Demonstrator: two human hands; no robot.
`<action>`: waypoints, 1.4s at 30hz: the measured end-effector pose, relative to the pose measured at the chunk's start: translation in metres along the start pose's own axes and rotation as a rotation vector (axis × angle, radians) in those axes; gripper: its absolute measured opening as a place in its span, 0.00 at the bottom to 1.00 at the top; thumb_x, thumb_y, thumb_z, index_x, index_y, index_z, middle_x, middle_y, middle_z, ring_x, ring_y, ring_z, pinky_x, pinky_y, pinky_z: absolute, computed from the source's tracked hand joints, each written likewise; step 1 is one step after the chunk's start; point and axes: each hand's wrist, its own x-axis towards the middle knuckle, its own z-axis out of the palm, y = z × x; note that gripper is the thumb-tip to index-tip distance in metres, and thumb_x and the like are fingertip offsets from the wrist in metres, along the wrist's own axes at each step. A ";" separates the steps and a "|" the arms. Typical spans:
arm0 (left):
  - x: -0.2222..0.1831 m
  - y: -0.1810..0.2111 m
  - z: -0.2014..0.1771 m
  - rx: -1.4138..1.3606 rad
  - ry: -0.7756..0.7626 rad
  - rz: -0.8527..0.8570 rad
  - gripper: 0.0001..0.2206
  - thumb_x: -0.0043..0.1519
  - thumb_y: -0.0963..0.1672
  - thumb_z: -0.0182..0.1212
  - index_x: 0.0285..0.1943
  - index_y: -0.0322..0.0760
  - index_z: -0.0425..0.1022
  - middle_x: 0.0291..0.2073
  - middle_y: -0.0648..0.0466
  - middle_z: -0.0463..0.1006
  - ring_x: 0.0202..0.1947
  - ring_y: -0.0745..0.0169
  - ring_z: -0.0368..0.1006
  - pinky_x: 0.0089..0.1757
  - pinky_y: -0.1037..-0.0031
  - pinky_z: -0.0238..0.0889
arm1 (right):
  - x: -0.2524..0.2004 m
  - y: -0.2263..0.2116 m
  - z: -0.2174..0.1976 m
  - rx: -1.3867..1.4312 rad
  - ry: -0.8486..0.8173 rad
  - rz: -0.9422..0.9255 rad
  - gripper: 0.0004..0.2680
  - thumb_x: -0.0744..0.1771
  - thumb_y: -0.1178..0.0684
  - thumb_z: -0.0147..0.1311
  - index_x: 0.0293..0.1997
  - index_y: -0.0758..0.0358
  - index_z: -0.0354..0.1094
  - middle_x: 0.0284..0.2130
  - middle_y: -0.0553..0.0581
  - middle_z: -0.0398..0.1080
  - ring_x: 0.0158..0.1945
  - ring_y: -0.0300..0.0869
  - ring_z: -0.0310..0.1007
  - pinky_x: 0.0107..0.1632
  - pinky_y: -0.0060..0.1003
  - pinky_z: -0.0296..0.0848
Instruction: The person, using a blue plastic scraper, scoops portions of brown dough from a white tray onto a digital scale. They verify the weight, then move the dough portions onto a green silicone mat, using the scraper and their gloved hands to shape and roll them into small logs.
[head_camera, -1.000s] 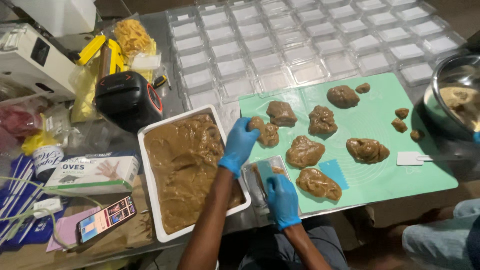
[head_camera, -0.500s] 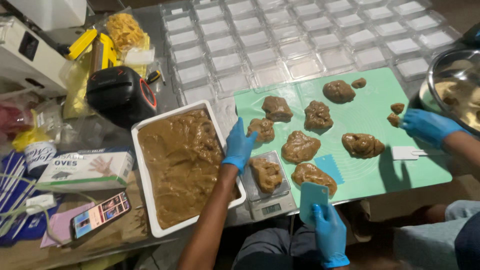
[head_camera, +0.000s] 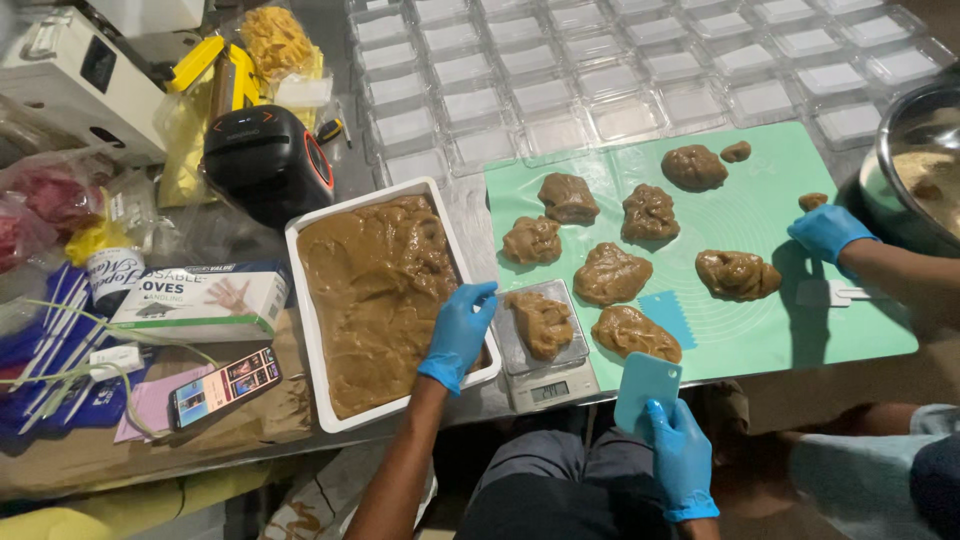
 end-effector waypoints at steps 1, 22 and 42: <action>0.000 -0.002 0.002 0.020 0.011 0.047 0.15 0.62 0.44 0.60 0.56 0.35 0.79 0.43 0.45 0.81 0.43 0.53 0.79 0.46 0.67 0.71 | 0.000 -0.001 0.000 -0.017 0.004 -0.004 0.12 0.69 0.48 0.53 0.44 0.69 0.73 0.29 0.61 0.77 0.32 0.38 0.73 0.38 0.38 0.73; -0.009 -0.012 0.019 0.135 -0.050 0.128 0.17 0.61 0.42 0.60 0.59 0.31 0.76 0.48 0.40 0.78 0.50 0.40 0.74 0.51 0.59 0.66 | -0.007 -0.050 0.024 -0.095 -0.066 0.033 0.12 0.68 0.47 0.53 0.49 0.67 0.73 0.29 0.66 0.76 0.32 0.47 0.76 0.39 0.41 0.74; 0.137 -0.083 0.097 0.387 0.023 0.012 0.17 0.54 0.42 0.61 0.53 0.35 0.77 0.43 0.38 0.77 0.43 0.33 0.74 0.45 0.50 0.68 | 0.108 -0.126 0.111 -0.266 -0.156 -0.324 0.10 0.68 0.46 0.50 0.46 0.60 0.73 0.36 0.64 0.77 0.40 0.58 0.78 0.45 0.48 0.74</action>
